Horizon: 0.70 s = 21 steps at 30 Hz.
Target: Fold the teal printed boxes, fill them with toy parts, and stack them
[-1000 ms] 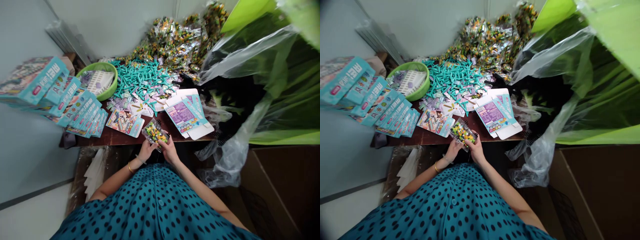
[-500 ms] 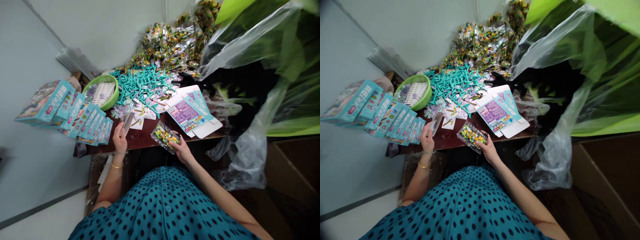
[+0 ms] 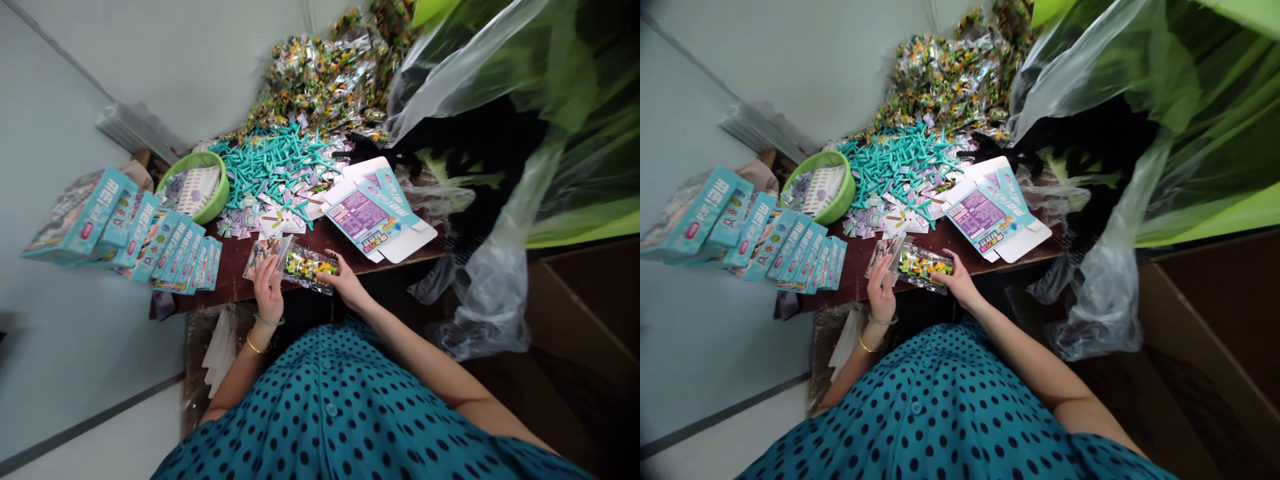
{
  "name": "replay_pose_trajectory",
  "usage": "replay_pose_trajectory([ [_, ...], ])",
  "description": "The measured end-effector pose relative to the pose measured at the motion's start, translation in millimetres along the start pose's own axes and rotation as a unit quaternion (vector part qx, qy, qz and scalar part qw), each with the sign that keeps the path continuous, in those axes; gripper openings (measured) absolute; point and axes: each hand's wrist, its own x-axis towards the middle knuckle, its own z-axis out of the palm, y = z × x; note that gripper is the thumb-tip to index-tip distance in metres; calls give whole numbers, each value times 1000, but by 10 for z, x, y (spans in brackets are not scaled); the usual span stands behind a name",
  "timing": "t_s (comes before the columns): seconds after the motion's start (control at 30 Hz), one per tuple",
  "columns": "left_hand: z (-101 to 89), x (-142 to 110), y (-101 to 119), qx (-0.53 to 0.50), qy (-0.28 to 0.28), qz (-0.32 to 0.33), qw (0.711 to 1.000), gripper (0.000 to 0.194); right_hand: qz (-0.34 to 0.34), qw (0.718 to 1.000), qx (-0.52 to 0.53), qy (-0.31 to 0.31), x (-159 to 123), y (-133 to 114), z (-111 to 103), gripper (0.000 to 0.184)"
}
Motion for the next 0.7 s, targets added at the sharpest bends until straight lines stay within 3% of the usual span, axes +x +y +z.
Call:
replay_pose_trajectory([
  [0.17, 74, -2, -1, 16, -27, 13, 999, 43, -15, 997, -69, 18, -63, -104, -82, 92],
  [0.27, 107, -43, -20, 36, -57, 13, 998, 44, -48, 994, -94, 2, -180, -243, -17, 91],
  [0.43, 83, -50, -41, 46, -56, 17, 997, 46, -122, 987, -106, -13, -217, -358, 115, 91],
  [0.6, 7, 18, -63, 19, -43, 4, 999, 46, -2, 999, -45, -27, 129, -158, 262, 86],
  [0.7, -16, 28, -92, 21, -53, -10, 998, 47, -4, 999, -37, -23, 314, -64, 405, 86],
])
